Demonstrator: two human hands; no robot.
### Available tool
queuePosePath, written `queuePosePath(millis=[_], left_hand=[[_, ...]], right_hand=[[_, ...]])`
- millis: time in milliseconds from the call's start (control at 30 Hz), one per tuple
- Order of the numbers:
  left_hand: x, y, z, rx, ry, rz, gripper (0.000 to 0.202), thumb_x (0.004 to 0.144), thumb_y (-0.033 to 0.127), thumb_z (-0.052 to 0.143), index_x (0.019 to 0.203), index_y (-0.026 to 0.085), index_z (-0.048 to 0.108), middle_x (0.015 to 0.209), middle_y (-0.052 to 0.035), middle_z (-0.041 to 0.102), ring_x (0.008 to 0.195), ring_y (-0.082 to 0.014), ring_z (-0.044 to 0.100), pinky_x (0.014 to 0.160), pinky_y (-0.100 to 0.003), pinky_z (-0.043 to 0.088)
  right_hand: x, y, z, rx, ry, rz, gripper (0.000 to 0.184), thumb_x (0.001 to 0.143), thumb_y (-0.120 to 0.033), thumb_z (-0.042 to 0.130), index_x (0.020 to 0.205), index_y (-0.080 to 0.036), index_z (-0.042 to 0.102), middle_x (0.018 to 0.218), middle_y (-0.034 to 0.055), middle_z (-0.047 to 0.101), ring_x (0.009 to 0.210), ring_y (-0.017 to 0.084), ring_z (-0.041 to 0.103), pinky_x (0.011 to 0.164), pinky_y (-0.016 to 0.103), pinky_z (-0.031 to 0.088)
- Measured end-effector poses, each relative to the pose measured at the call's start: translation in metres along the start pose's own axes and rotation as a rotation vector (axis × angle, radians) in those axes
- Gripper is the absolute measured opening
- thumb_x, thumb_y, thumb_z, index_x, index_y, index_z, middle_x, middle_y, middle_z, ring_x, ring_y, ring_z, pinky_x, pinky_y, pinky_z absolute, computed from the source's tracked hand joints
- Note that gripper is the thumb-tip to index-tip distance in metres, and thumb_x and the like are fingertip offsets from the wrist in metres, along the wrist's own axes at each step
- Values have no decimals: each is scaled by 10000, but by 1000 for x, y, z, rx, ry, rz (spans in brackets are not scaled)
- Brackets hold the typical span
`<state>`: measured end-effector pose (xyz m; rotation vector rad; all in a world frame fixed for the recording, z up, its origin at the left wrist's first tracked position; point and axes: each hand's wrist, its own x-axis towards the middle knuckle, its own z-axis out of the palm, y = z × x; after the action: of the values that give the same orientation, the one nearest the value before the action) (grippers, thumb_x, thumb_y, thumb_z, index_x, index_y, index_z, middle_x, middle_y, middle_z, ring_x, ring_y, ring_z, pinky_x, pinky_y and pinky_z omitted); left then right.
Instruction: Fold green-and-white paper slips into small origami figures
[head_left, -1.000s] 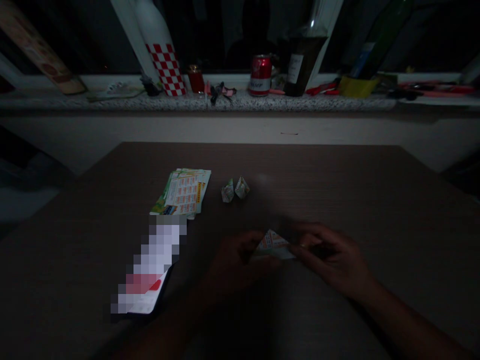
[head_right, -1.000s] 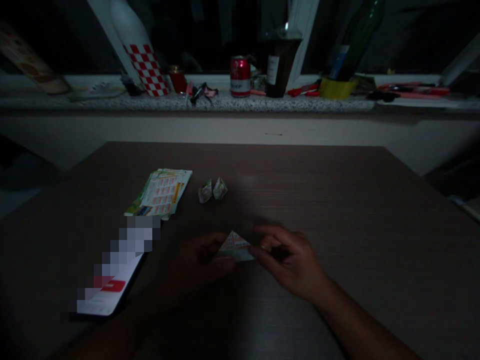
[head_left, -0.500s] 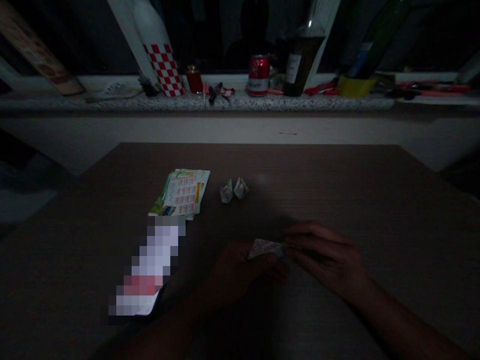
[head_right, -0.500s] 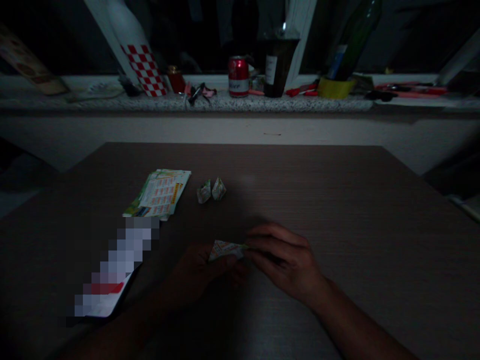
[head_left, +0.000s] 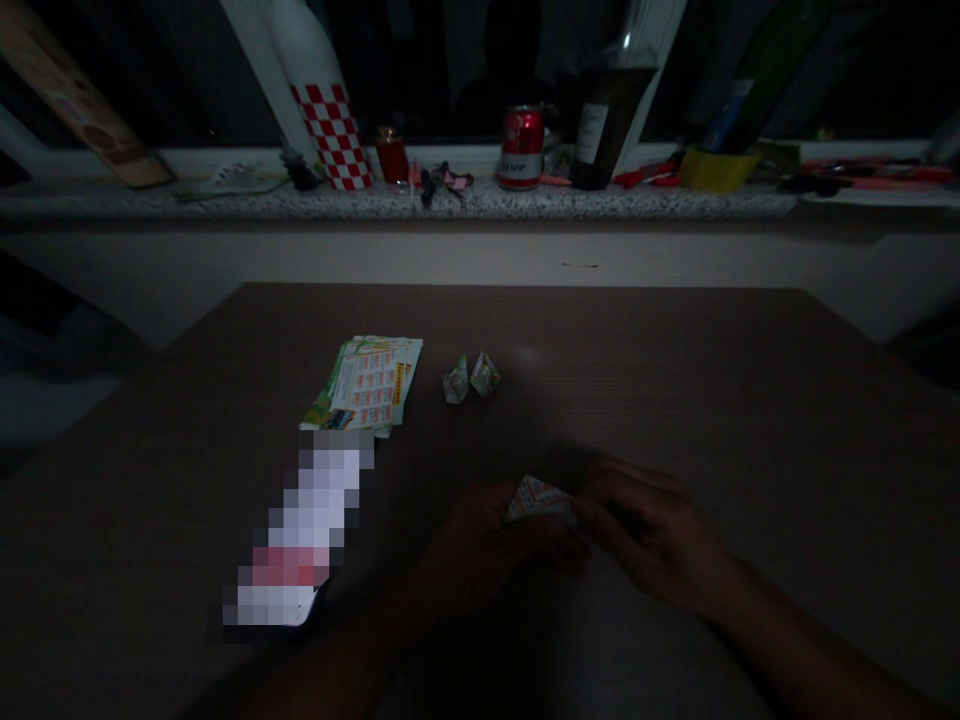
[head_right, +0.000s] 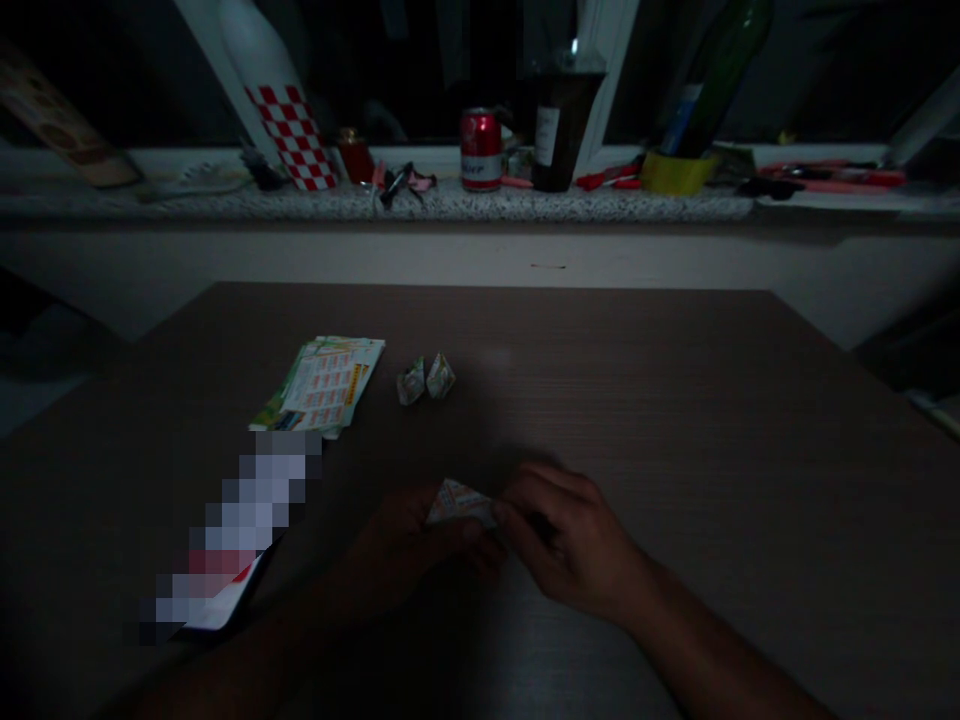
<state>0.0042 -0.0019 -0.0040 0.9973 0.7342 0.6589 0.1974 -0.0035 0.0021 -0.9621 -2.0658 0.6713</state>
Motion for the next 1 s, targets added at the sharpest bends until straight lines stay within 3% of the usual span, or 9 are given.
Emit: queuePosePath(millis=[367, 533, 600, 700, 833, 900, 1000], left_hand=[[-1, 2, -1, -142, -70, -65, 200, 798, 270, 690, 905, 141, 580, 745, -43, 724, 656, -173, 701, 623, -280, 552], [-1, 6, 0, -134, -36, -53, 198, 788, 265, 696, 874, 135, 573, 728, -52, 728, 622, -169, 697, 600, -277, 551], [-1, 6, -1, -124, -41, -39, 195, 795, 267, 687, 886, 135, 576, 731, -54, 728, 619, -168, 696, 591, -274, 549], [-1, 5, -2, -103, -40, -48, 197, 807, 270, 675, 915, 139, 575, 739, -49, 725, 630, -166, 694, 607, -281, 551], [-2, 6, -2, -47, -29, -61, 190, 820, 284, 656, 921, 147, 572, 743, -37, 715, 650, -166, 687, 627, -286, 541], [-1, 7, -3, 35, 40, -26, 194, 805, 264, 674, 938, 153, 586, 806, -31, 710, 724, -158, 681, 679, -271, 526], [1, 8, -5, 126, 220, 110, 353, 739, 213, 741, 1050, 194, 578, 1029, -28, 682, 946, -167, 644, 806, -259, 496]], right_hand=[[-4, -3, 1, 34, -82, 92, 379, 935, -249, 439, 560, -192, 429, 495, -56, 378, 419, 79, 379, 436, 222, 288], [-6, 7, 1, 285, -139, 154, 590, 992, -448, 259, 482, -187, 400, 417, -43, 389, 369, 75, 396, 418, 215, 304], [-6, 11, -2, 285, -114, 142, 638, 986, -505, 203, 483, -185, 430, 431, -29, 412, 395, 89, 429, 449, 228, 340], [-5, 12, -7, 173, -56, 121, 556, 978, -490, 272, 568, -185, 490, 501, -20, 456, 454, 107, 462, 477, 243, 352], [-4, 7, -7, 22, -47, 75, 332, 935, -326, 465, 639, -188, 523, 545, -28, 478, 490, 108, 473, 489, 235, 362], [-3, 4, -5, -8, -34, 60, 295, 920, -251, 489, 636, -184, 534, 546, -27, 490, 492, 105, 480, 497, 231, 375], [-3, 5, -5, -16, 69, 77, 283, 913, -223, 501, 637, -179, 548, 528, -33, 488, 461, 95, 467, 460, 217, 362]])
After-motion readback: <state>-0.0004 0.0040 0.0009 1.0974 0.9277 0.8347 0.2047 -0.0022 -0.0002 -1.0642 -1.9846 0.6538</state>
